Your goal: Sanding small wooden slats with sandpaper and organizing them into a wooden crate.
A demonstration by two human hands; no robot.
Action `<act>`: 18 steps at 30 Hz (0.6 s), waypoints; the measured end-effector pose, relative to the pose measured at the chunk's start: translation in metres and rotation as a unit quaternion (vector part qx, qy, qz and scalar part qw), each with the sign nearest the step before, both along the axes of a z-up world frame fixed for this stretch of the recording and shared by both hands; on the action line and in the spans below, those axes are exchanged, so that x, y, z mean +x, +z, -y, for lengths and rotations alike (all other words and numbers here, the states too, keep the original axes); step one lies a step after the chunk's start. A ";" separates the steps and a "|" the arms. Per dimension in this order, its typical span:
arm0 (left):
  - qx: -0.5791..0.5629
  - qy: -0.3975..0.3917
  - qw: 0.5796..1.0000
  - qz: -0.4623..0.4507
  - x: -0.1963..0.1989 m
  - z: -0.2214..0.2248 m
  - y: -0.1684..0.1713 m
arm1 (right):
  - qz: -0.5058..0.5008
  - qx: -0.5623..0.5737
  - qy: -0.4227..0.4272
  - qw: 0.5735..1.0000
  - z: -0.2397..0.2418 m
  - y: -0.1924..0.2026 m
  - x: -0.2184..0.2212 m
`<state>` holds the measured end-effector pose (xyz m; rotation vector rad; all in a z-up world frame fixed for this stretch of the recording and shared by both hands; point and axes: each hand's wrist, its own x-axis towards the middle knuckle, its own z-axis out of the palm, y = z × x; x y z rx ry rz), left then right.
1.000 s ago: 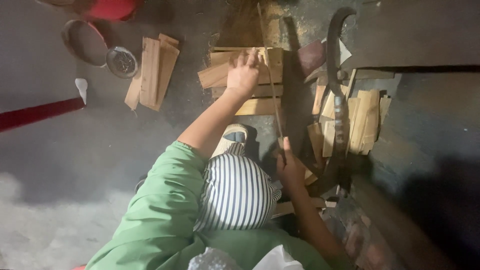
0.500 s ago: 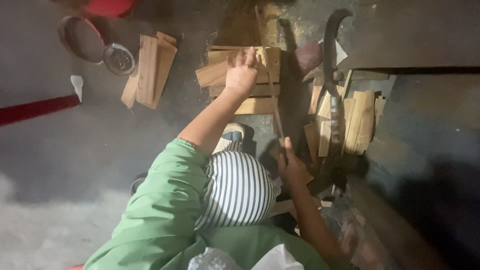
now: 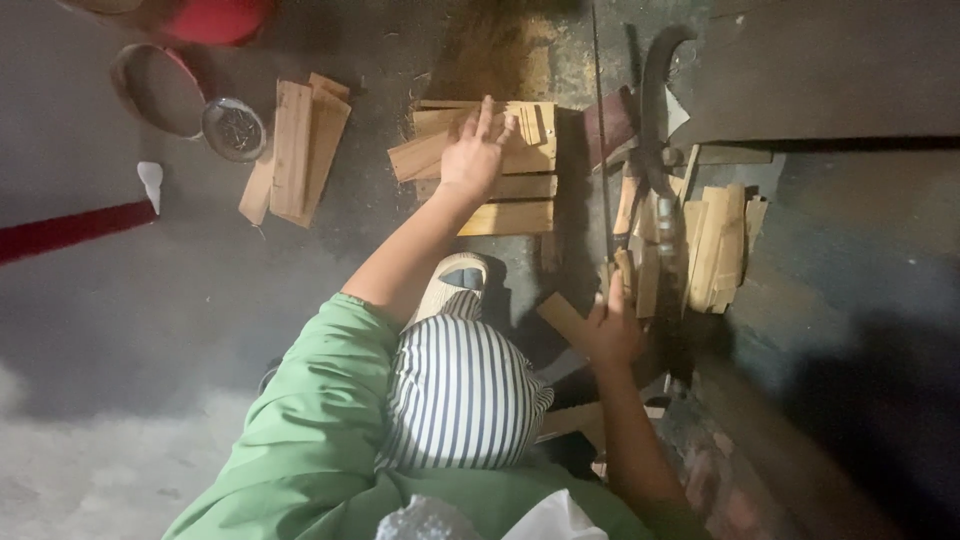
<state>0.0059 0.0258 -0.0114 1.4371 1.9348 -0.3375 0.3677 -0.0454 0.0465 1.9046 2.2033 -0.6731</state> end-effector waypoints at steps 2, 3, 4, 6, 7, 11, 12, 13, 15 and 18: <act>0.184 -0.007 0.979 -0.089 0.005 0.017 -0.032 | 0.172 -0.119 -0.047 0.977 -0.011 0.003 -0.015; 0.184 -0.008 0.979 -0.090 0.001 0.019 -0.024 | 0.171 -0.120 -0.048 0.977 -0.012 0.006 -0.022; 0.244 -0.013 0.964 -0.107 -0.002 0.021 -0.016 | 0.160 -0.087 -0.036 0.983 -0.013 0.010 -0.029; 0.304 -0.018 0.944 -0.124 -0.002 0.024 -0.003 | 0.149 -0.053 -0.025 0.987 -0.010 0.000 -0.030; 0.436 -0.015 0.894 -0.106 -0.003 0.022 0.002 | 0.112 -0.046 -0.046 0.992 -0.008 -0.015 -0.027; 0.663 0.003 0.749 0.002 0.004 0.015 0.061 | 0.034 -0.062 -0.041 0.997 0.005 -0.033 -0.027; 0.667 0.001 0.745 0.001 0.009 0.013 0.074 | 0.032 -0.058 -0.042 0.997 0.002 -0.036 -0.029; 0.667 0.061 0.735 0.105 0.014 0.013 0.088 | 0.052 -0.107 -0.027 0.993 0.002 -0.039 -0.029; 0.661 0.116 0.712 0.205 0.024 0.017 0.103 | 0.067 -0.153 -0.012 0.986 -0.004 -0.034 -0.034; 0.398 0.345 0.566 0.635 0.026 0.018 0.126 | 0.054 -0.246 -0.045 0.967 -0.018 -0.006 -0.057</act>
